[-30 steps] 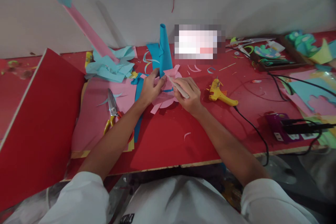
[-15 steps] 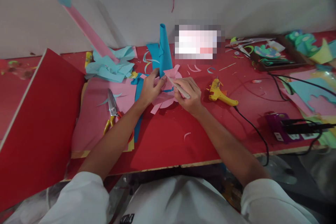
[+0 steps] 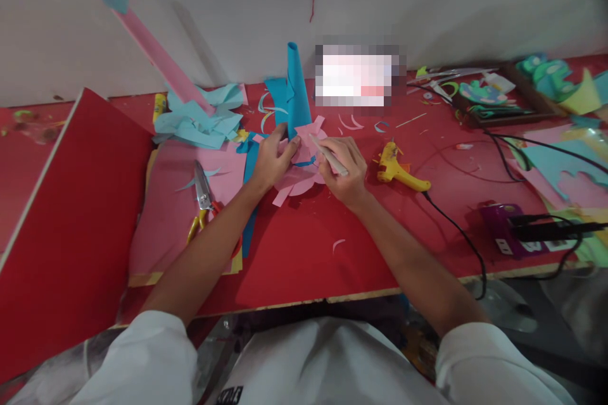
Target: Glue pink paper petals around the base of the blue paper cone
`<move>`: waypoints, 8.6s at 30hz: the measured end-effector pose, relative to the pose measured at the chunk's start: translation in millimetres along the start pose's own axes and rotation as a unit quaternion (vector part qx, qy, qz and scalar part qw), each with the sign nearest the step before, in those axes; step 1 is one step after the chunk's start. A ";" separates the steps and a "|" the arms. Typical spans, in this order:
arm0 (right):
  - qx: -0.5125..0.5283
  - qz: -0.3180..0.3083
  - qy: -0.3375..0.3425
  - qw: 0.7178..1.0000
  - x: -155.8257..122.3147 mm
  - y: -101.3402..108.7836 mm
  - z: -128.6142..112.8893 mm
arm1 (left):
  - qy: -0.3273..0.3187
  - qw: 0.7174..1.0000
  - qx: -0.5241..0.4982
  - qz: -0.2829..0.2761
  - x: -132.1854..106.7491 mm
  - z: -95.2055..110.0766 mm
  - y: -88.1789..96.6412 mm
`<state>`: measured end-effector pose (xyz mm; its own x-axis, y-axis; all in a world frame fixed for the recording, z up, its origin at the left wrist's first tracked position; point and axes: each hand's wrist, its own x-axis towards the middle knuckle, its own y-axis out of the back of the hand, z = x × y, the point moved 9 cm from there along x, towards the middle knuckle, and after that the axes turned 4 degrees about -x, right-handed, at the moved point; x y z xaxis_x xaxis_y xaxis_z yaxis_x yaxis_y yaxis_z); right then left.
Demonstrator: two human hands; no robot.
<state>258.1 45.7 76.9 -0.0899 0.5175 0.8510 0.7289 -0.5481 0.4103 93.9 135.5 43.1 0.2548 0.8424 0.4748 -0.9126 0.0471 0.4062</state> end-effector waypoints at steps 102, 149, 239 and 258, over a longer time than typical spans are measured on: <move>-0.008 0.025 0.014 1.000 1.9 6.1 -3.0 | -0.024 1.000 -0.012 0.006 0.2 3.4 0.3; 0.085 -0.061 -0.198 0.975 -0.8 -19.0 52.2 | -0.053 0.996 0.028 -0.061 -1.9 -8.5 -15.6; 0.105 -0.096 -0.237 0.961 -11.7 -34.1 53.3 | -0.018 0.991 -0.126 -0.050 45.2 44.1 2.7; 0.054 -0.089 -0.215 0.971 -8.8 -25.3 44.0 | -0.024 0.983 -0.152 -0.096 42.7 49.9 5.8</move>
<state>270.3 83.9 44.6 0.0535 0.8372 0.5443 0.7965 -0.3645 0.4823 115.5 145.0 104.7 0.4406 0.7765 0.4505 -0.8974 0.3680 0.2435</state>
